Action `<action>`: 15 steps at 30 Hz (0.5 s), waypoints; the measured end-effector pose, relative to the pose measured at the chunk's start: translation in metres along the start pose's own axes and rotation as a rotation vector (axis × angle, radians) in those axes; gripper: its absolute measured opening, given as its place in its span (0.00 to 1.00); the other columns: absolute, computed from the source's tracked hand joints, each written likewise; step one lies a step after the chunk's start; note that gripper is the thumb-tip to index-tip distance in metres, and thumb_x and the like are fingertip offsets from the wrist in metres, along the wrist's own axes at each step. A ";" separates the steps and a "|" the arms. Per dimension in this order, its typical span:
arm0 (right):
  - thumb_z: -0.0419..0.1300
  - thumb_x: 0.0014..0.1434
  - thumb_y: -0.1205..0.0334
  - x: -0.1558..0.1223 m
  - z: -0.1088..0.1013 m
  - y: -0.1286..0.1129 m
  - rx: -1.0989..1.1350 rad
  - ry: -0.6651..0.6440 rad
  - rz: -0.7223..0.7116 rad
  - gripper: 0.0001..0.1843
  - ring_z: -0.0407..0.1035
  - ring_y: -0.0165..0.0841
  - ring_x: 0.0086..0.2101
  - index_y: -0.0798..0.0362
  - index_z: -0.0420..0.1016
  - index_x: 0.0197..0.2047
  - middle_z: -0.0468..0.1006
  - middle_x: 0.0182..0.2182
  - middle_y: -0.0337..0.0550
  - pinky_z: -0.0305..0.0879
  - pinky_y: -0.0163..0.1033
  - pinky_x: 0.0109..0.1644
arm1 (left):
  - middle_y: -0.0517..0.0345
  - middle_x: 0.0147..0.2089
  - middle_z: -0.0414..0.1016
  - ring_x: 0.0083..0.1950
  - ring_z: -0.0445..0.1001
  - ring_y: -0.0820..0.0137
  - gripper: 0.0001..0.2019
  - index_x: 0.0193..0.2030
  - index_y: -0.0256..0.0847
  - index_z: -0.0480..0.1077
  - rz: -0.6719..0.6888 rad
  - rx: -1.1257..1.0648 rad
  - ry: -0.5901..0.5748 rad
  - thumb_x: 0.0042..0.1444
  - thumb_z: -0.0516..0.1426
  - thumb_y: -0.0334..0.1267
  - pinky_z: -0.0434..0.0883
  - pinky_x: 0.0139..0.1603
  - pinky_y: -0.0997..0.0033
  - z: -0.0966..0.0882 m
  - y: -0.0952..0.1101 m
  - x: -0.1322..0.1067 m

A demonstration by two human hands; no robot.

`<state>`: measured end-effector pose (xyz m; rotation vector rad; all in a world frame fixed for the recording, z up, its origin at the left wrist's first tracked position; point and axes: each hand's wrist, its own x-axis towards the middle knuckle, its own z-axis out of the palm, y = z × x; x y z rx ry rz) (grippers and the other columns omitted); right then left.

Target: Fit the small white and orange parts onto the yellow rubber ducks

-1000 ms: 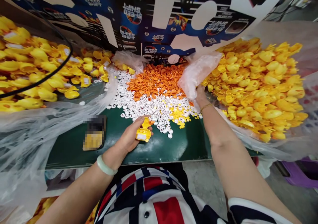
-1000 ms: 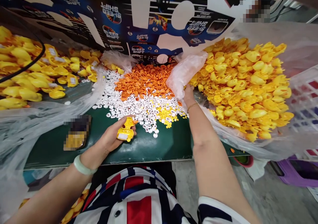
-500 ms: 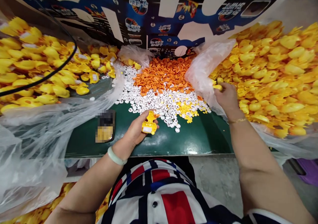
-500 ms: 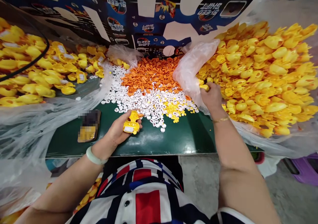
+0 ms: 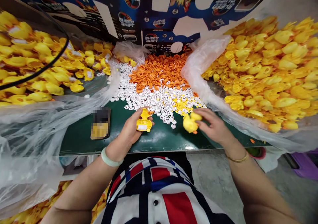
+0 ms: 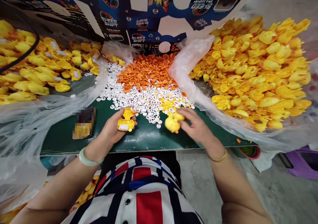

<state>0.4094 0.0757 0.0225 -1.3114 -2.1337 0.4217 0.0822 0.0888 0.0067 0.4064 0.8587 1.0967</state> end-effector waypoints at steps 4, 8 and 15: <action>0.51 0.66 0.69 0.020 0.040 -0.036 0.088 -0.239 -0.249 0.23 0.68 0.37 0.58 0.44 0.70 0.62 0.74 0.58 0.46 0.67 0.51 0.62 | 0.53 0.32 0.77 0.30 0.78 0.64 0.20 0.53 0.37 0.68 0.000 0.010 0.025 0.61 0.57 0.49 0.73 0.26 0.70 -0.003 0.001 -0.009; 0.50 0.67 0.68 0.034 0.057 -0.048 -0.029 -0.328 -0.315 0.24 0.69 0.42 0.57 0.46 0.69 0.63 0.71 0.62 0.49 0.67 0.57 0.60 | 0.51 0.34 0.77 0.32 0.80 0.61 0.22 0.55 0.38 0.68 -0.014 -0.015 0.030 0.62 0.56 0.51 0.74 0.27 0.69 -0.012 0.001 -0.015; 0.66 0.58 0.54 0.028 0.075 -0.052 -0.120 -0.425 -0.362 0.31 0.63 0.51 0.60 0.46 0.68 0.64 0.62 0.65 0.55 0.65 0.61 0.61 | 0.51 0.31 0.76 0.30 0.79 0.61 0.24 0.56 0.36 0.67 -0.084 -0.060 -0.002 0.64 0.52 0.55 0.72 0.25 0.69 -0.012 -0.001 -0.015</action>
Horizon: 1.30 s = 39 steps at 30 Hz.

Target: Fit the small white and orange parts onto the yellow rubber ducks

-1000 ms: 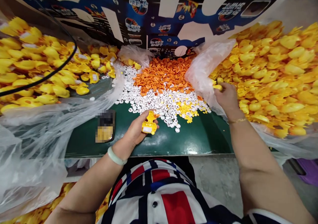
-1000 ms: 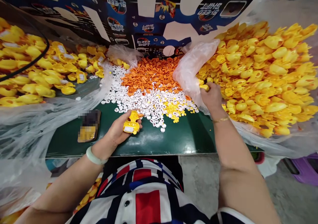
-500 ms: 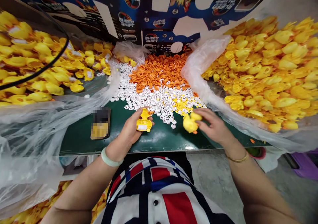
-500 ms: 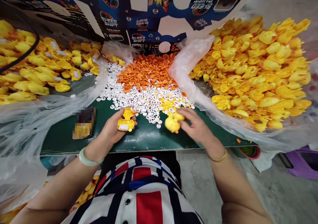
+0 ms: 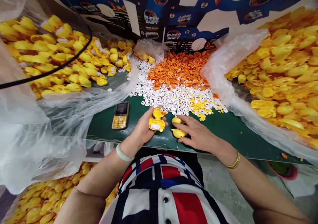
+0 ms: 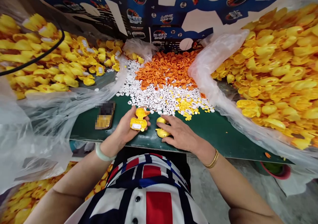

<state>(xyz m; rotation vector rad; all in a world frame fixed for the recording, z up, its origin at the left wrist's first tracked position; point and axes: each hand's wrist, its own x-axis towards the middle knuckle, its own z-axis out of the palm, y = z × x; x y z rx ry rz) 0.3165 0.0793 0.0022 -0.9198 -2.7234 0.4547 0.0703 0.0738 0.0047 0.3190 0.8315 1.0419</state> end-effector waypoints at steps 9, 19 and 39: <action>0.67 0.58 0.53 0.030 -0.012 -0.022 0.229 0.416 -0.044 0.28 0.60 0.49 0.62 0.44 0.66 0.60 0.58 0.62 0.54 0.66 0.60 0.62 | 0.50 0.37 0.78 0.33 0.78 0.65 0.27 0.49 0.35 0.72 0.101 -0.034 0.015 0.62 0.53 0.60 0.74 0.33 0.69 0.007 -0.013 0.005; 0.63 0.61 0.53 0.072 0.002 -0.048 0.078 0.257 -0.087 0.21 0.61 0.52 0.60 0.47 0.71 0.56 0.64 0.61 0.54 0.63 0.63 0.62 | 0.49 0.41 0.79 0.39 0.79 0.65 0.32 0.49 0.36 0.74 0.119 -0.081 -0.035 0.63 0.45 0.64 0.74 0.38 0.70 0.006 -0.016 0.002; 0.57 0.63 0.40 0.062 0.022 -0.052 0.100 0.246 -0.039 0.44 0.54 0.54 0.66 0.53 0.46 0.72 0.59 0.67 0.62 0.59 0.66 0.66 | 0.55 0.41 0.77 0.40 0.77 0.70 0.17 0.46 0.37 0.73 0.102 -0.075 -0.154 0.53 0.66 0.42 0.73 0.44 0.72 -0.006 -0.019 -0.006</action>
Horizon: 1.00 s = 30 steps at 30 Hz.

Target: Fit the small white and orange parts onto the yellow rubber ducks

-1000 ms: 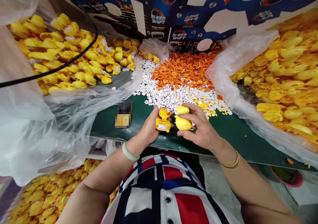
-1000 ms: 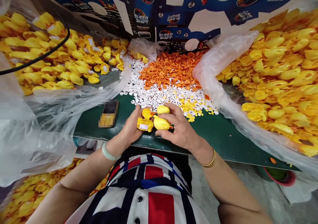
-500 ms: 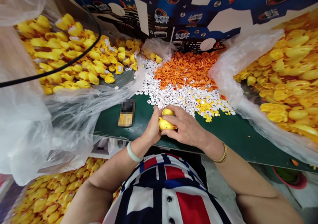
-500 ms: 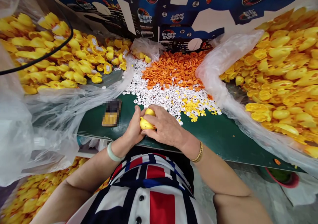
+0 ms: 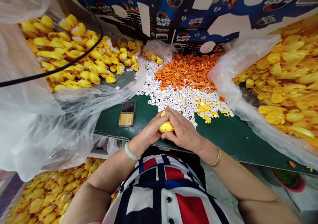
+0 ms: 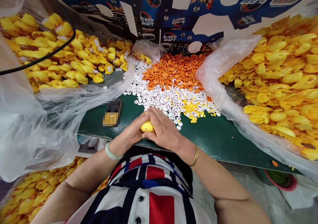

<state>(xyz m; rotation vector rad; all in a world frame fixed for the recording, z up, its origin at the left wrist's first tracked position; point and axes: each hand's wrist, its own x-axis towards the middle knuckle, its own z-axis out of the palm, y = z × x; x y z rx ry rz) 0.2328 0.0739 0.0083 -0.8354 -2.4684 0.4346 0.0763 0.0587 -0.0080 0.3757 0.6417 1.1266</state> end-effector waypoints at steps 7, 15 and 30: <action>0.54 0.65 0.40 -0.013 -0.013 0.013 0.305 0.102 0.247 0.29 0.70 0.46 0.53 0.48 0.64 0.61 0.74 0.54 0.53 0.70 0.54 0.57 | 0.56 0.48 0.75 0.42 0.74 0.66 0.31 0.60 0.50 0.70 0.087 0.399 -0.051 0.48 0.68 0.35 0.73 0.45 0.65 -0.004 0.011 -0.014; 0.61 0.63 0.50 -0.007 0.005 -0.002 0.338 0.092 0.260 0.23 0.72 0.44 0.48 0.48 0.67 0.58 0.76 0.50 0.50 0.71 0.51 0.53 | 0.51 0.50 0.76 0.52 0.71 0.59 0.26 0.62 0.51 0.72 0.416 1.062 0.008 0.54 0.65 0.38 0.63 0.61 0.61 -0.016 0.017 -0.031; 0.63 0.61 0.47 -0.013 0.012 -0.010 0.084 0.192 0.233 0.29 0.71 0.46 0.50 0.51 0.64 0.60 0.75 0.51 0.53 0.69 0.52 0.54 | 0.53 0.57 0.72 0.55 0.72 0.64 0.31 0.60 0.49 0.64 0.395 0.422 0.052 0.51 0.68 0.41 0.72 0.53 0.65 -0.022 -0.003 -0.019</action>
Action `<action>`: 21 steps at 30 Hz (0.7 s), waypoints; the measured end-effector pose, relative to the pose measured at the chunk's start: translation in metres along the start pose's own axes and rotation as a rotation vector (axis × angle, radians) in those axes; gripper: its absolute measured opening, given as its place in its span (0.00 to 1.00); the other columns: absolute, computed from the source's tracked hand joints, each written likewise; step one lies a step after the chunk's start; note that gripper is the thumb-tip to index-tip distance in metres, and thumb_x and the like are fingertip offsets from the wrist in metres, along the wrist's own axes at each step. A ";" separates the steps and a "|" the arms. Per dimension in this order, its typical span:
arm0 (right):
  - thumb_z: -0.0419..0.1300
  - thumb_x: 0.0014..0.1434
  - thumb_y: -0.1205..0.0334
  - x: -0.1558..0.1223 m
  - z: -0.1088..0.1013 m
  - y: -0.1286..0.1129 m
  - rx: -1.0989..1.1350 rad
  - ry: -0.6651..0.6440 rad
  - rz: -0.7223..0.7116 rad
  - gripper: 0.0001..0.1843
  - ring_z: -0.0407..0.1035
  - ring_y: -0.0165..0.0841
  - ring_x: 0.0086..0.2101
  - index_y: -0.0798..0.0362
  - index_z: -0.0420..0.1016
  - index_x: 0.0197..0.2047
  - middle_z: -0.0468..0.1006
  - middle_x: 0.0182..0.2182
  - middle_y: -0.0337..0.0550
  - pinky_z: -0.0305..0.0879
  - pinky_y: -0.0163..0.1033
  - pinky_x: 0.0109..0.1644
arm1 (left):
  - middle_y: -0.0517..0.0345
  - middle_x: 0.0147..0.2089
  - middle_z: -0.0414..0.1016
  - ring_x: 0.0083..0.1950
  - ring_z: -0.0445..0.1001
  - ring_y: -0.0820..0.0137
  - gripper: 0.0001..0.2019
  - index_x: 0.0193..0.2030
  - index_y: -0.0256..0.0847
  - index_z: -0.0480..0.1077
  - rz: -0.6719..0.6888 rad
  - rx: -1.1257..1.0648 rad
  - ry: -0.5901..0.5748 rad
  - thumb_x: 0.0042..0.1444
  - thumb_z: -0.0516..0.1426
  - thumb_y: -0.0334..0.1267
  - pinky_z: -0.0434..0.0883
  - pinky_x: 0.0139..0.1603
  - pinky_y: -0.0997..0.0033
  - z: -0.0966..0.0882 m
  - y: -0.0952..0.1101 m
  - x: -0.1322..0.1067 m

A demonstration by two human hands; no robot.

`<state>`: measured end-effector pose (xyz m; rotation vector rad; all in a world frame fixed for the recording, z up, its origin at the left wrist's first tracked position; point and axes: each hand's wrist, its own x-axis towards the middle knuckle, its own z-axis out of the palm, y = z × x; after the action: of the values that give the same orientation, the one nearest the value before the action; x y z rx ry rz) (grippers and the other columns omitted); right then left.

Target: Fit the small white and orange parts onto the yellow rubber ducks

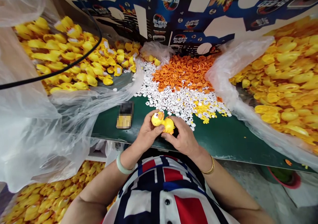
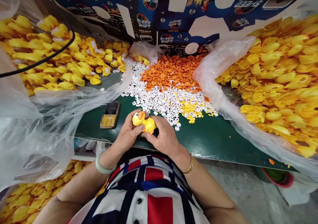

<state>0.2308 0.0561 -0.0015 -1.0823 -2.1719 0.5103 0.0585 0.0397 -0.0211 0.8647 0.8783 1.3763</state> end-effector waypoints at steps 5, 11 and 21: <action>0.64 0.58 0.42 0.003 -0.002 -0.009 -0.272 -0.020 -0.062 0.37 0.68 0.50 0.47 0.56 0.63 0.62 0.73 0.48 0.57 0.68 0.55 0.49 | 0.54 0.51 0.74 0.47 0.74 0.67 0.24 0.54 0.44 0.70 -0.047 0.020 0.114 0.51 0.67 0.44 0.73 0.47 0.69 0.008 0.008 0.006; 0.55 0.65 0.46 -0.002 0.017 -0.015 -0.320 0.007 -0.135 0.32 0.68 0.47 0.43 0.62 0.60 0.62 0.74 0.46 0.59 0.68 0.52 0.44 | 0.59 0.29 0.73 0.28 0.70 0.75 0.15 0.32 0.38 0.73 -0.074 -0.042 0.289 0.50 0.66 0.48 0.67 0.28 0.76 0.024 0.007 0.019; 0.59 0.60 0.37 -0.002 0.010 -0.016 -0.278 -0.020 -0.066 0.42 0.70 0.46 0.45 0.56 0.56 0.67 0.76 0.48 0.55 0.71 0.50 0.45 | 0.58 0.35 0.75 0.30 0.72 0.74 0.17 0.38 0.39 0.73 -0.173 -0.187 0.262 0.51 0.65 0.51 0.70 0.31 0.74 0.024 0.009 0.021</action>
<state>0.2162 0.0444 0.0000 -1.1482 -2.3358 0.1929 0.0762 0.0610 -0.0033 0.4606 0.9812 1.4124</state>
